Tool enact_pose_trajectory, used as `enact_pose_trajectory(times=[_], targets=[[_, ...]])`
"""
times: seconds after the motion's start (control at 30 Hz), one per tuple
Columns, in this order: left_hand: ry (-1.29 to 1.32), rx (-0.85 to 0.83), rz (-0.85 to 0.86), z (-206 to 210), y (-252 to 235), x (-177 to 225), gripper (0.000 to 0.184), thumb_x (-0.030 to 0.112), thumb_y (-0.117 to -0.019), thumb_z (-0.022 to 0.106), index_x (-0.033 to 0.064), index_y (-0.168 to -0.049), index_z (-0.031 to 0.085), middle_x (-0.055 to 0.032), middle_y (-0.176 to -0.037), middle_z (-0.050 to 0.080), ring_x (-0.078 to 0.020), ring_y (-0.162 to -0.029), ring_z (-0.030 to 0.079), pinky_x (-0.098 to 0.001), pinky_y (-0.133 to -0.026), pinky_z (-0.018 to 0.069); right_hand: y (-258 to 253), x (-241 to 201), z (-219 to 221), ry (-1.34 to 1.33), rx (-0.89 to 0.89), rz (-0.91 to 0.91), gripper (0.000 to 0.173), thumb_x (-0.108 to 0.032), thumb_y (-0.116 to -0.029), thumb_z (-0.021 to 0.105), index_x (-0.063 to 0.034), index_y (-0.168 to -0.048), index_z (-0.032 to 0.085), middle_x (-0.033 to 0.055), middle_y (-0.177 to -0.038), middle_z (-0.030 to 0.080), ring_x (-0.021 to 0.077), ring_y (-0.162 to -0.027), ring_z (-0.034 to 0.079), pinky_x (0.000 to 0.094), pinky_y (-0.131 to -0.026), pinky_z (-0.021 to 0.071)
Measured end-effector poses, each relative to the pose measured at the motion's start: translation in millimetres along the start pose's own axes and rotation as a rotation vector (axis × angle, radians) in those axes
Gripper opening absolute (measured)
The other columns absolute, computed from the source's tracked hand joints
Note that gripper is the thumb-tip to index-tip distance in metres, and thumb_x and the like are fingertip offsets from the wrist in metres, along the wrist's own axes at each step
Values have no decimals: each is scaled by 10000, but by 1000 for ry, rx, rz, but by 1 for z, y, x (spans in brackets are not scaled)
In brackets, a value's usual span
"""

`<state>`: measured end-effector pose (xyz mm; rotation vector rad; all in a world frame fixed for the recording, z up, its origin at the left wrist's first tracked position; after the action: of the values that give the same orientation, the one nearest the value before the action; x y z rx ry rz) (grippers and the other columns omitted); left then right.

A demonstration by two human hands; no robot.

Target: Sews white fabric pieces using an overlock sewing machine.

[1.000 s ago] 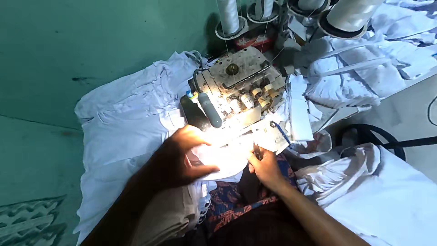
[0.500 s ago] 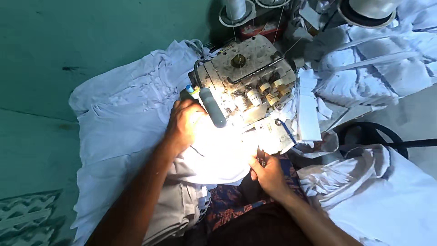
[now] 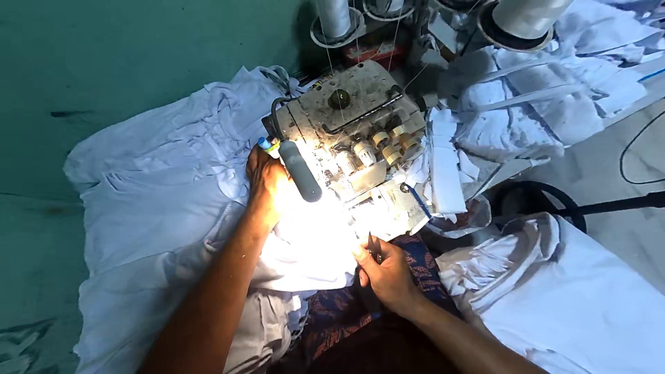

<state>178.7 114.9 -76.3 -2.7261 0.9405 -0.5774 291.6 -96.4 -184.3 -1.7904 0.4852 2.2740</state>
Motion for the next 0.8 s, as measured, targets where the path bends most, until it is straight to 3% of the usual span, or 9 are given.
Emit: enact_pose_trajectory(times=[0.1,0.2,0.27,0.4,0.53,0.6,0.7,0.77,0.8], targets=[[-36,-21,2,3,-1,-2,347,108,-926,616,-102,-1202,604,-334,-1353,544,-502,-1374,421,-646,-1146,277,1,6,1,17,-29,52,124,-140,-1011,599,-47,-952,655,-3,-639,604,72,-471,565,228,-460,517],[6,121,37,-9,-7,-12,359,193,-997,484,-110,-1145,608,-323,-1209,618,-478,-1252,544,-611,-1096,370,-6,9,2,34,-32,102,122,-151,-1006,597,-56,-947,645,-9,-609,589,75,-457,557,233,-454,507],[11,217,-45,-16,-17,-27,403,246,-1008,422,-67,-1171,617,-296,-1202,637,-453,-1242,562,-597,-1073,394,-14,9,3,33,-13,119,113,-128,-999,583,-49,-937,634,-8,-585,581,80,-446,554,238,-448,500],[39,319,-206,-34,-15,-45,366,219,-1014,481,57,-1317,608,-221,-1311,612,-399,-1289,529,-568,-1094,387,-23,8,-4,58,45,67,124,-131,-1010,591,-38,-976,665,3,-614,611,86,-467,570,244,-470,513],[177,382,65,-65,44,0,399,234,-1060,526,-3,-1379,559,-203,-1412,574,-316,-1356,522,-488,-1143,427,-1,9,-44,208,103,-52,191,-232,-1012,641,-68,-1036,737,13,-902,703,73,-660,631,247,-600,562],[253,353,131,-68,90,26,382,229,-1024,526,-36,-1291,594,-225,-1309,622,-306,-1266,583,-480,-1065,485,19,16,-79,245,222,-59,177,-224,-982,689,-53,-1018,719,10,-879,718,76,-723,667,263,-657,587],[490,260,126,-47,145,59,187,246,-995,628,86,-1071,690,-41,-1029,692,-105,-1008,656,-292,-891,557,36,32,-126,294,451,9,381,-274,-903,773,-6,-1141,644,-14,-749,604,59,-606,563,242,-552,513],[639,137,154,-18,163,84,151,225,-999,621,136,-1075,717,16,-1006,735,-70,-940,691,-264,-826,593,32,42,-140,291,489,85,475,-308,-890,781,-11,-1232,638,-27,-730,572,54,-567,514,239,-523,478],[684,75,165,-3,167,97,161,210,-1000,619,116,-1069,731,9,-1009,748,-75,-932,707,-267,-815,611,27,49,-142,280,464,126,427,-329,-909,763,-30,-1197,662,-25,-721,577,60,-546,503,251,-507,470]])
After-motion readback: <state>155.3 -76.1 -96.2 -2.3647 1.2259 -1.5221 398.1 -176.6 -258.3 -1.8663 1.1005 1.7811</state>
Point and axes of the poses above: each hand's wrist, its own y-axis away from the middle knuckle, its own z-axis out of the palm, x = y × z, the point moved 10 cm from there along -y, towards the middle knuckle
